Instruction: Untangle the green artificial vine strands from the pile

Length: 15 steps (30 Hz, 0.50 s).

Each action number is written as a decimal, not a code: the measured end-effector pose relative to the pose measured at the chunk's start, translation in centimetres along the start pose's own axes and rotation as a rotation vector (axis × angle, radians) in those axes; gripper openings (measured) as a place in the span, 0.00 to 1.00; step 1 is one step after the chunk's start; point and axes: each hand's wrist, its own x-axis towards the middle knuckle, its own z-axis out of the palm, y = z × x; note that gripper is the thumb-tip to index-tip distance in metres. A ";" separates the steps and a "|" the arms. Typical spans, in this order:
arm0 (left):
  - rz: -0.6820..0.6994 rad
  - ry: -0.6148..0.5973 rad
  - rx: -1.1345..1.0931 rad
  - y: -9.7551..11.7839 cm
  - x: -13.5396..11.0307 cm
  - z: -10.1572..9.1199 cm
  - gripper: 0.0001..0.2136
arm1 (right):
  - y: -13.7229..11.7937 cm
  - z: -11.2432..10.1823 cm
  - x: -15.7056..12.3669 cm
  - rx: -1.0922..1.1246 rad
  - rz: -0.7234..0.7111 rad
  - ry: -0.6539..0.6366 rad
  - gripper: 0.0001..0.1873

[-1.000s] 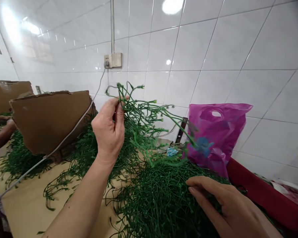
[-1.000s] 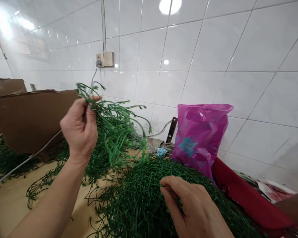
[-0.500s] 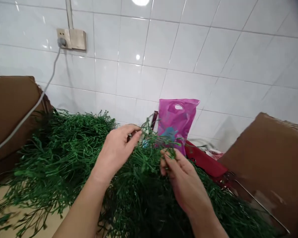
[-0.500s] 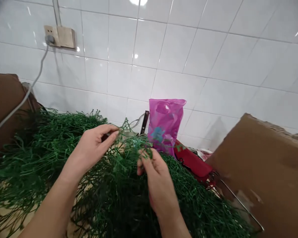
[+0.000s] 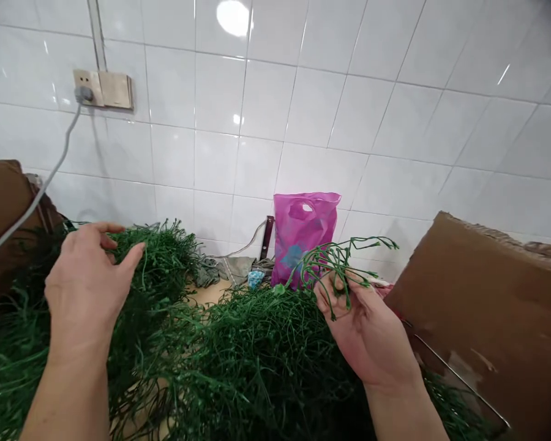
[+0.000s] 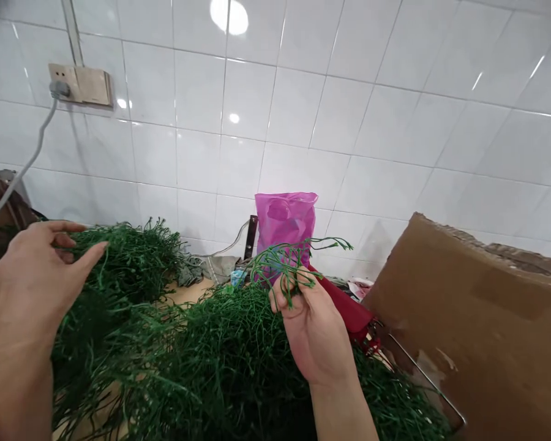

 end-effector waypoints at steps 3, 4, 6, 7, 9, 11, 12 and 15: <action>0.250 -0.093 0.037 -1.4 0.3 1.2 0.17 | 0.5 0.1 0.1 -0.051 0.004 -0.035 0.16; 0.348 -0.144 0.036 -1.4 0.0 1.6 0.20 | 0.8 0.0 0.1 -0.096 0.025 -0.060 0.17; 0.523 -0.283 -0.028 -0.6 -1.0 2.1 0.25 | 1.3 -0.3 -0.2 -0.180 0.079 -0.134 0.19; 0.591 -0.382 -0.088 0.1 -1.7 2.1 0.28 | 1.4 -0.5 -0.3 -0.210 0.102 -0.176 0.20; 0.681 -0.675 -0.215 1.8 -3.2 1.9 0.30 | 1.4 -0.8 -0.6 -0.244 0.122 -0.251 0.20; 0.673 -0.985 -0.296 3.6 -4.4 1.4 0.30 | 1.2 -1.0 -0.7 -0.266 0.122 -0.300 0.21; 0.651 -1.081 -0.319 4.3 -4.8 1.2 0.30 | 1.0 -1.2 -0.7 -0.278 0.117 -0.307 0.21; 0.595 -1.151 -0.361 4.8 -4.4 0.9 0.32 | 0.7 -1.6 -0.5 -0.310 0.086 -0.262 0.22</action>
